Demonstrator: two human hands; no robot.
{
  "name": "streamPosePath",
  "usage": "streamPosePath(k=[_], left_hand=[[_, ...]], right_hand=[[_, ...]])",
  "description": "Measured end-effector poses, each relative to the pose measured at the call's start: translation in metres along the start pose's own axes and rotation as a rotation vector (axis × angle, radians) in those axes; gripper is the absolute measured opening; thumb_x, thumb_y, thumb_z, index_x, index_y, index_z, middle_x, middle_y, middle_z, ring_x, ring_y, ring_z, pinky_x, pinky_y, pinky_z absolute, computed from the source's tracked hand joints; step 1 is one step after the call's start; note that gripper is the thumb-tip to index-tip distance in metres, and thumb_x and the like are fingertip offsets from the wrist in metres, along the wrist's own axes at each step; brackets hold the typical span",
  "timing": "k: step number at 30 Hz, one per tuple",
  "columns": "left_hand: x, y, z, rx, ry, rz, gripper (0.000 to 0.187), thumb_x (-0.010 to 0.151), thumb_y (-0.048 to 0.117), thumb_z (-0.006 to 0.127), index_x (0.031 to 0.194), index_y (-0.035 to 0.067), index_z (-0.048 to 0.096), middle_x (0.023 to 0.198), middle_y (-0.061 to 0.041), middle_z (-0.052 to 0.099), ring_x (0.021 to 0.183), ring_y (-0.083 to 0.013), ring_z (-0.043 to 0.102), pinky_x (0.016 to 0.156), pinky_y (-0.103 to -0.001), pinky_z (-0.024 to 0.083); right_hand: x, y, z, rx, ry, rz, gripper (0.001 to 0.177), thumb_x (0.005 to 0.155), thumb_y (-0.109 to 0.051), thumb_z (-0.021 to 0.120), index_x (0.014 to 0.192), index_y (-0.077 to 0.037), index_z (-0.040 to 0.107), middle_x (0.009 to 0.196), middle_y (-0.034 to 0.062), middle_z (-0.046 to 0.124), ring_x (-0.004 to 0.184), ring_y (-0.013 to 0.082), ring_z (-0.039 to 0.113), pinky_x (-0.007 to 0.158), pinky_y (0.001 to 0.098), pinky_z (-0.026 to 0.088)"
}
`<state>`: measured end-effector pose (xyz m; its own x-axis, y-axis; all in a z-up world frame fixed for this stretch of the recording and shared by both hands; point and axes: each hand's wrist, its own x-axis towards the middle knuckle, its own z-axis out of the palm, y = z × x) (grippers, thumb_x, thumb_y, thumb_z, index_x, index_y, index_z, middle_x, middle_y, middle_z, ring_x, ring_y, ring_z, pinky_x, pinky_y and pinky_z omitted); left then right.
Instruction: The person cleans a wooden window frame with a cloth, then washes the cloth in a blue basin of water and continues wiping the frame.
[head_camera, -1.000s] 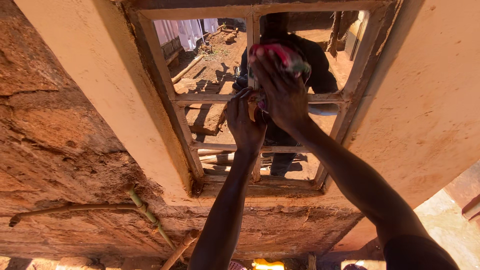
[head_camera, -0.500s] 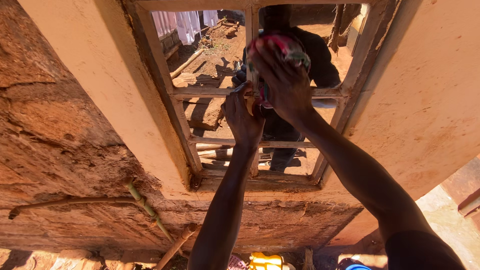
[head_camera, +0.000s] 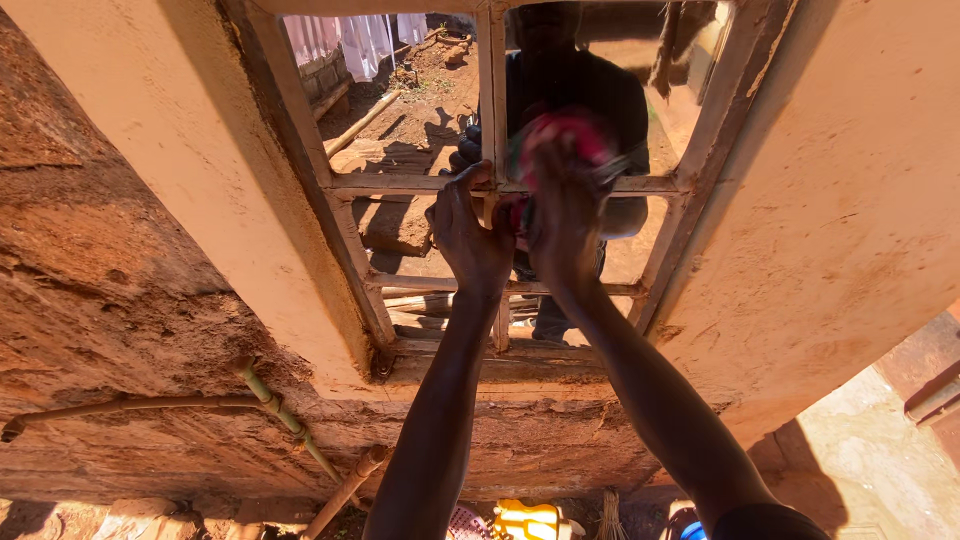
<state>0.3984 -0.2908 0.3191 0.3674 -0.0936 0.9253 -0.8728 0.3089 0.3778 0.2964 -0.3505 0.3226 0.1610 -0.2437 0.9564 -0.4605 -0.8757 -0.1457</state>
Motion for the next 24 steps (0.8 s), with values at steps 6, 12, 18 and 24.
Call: streamPosePath(k=[6,12,18,24], left_hand=[[-0.008,0.005,-0.024,0.053,-0.114,-0.001,0.045,0.094,0.009,0.072,0.136,0.012,0.058,0.121,-0.003,0.069,0.114,-0.021,0.064,0.101,-0.04,0.04],[-0.085,-0.01,-0.049,-0.012,-0.185,-0.143,0.035,0.096,0.009,0.072,0.127,0.006,0.056,0.117,-0.01,0.066,0.111,-0.025,0.065,0.099,-0.041,0.045],[-0.139,-0.014,-0.046,-0.123,-0.287,-0.374,0.026,0.096,0.006,0.073,0.118,0.005,0.059,0.107,-0.011,0.066,0.095,-0.023,0.07,0.078,-0.037,0.055],[-0.133,-0.008,-0.024,-0.15,-0.303,-0.353,0.024,0.096,0.005,0.073,0.115,0.005,0.059,0.101,-0.011,0.065,0.089,-0.0225,0.069,0.076,-0.037,0.057]], right_hand=[[-0.068,0.003,0.007,0.039,0.078,-0.07,0.048,0.102,0.006,0.058,0.148,-0.009,0.06,0.151,0.0056,0.061,0.142,0.0255,0.06,0.12,0.0479,0.042],[-0.147,0.012,0.017,0.07,-0.071,-0.051,0.042,0.103,-0.003,0.057,0.144,-0.009,0.062,0.147,0.0087,0.063,0.14,0.024,0.059,0.123,0.0476,0.041],[-0.11,0.034,0.037,0.022,0.1,-0.111,0.039,0.109,0.002,0.055,0.145,-0.011,0.061,0.149,0.0086,0.061,0.141,0.0295,0.058,0.123,0.0443,0.043],[-0.092,0.089,-0.006,-0.109,0.096,-0.125,0.041,0.109,0.008,0.05,0.14,-0.011,0.067,0.141,0.0074,0.07,0.131,0.0205,0.07,0.116,0.0428,0.049]])
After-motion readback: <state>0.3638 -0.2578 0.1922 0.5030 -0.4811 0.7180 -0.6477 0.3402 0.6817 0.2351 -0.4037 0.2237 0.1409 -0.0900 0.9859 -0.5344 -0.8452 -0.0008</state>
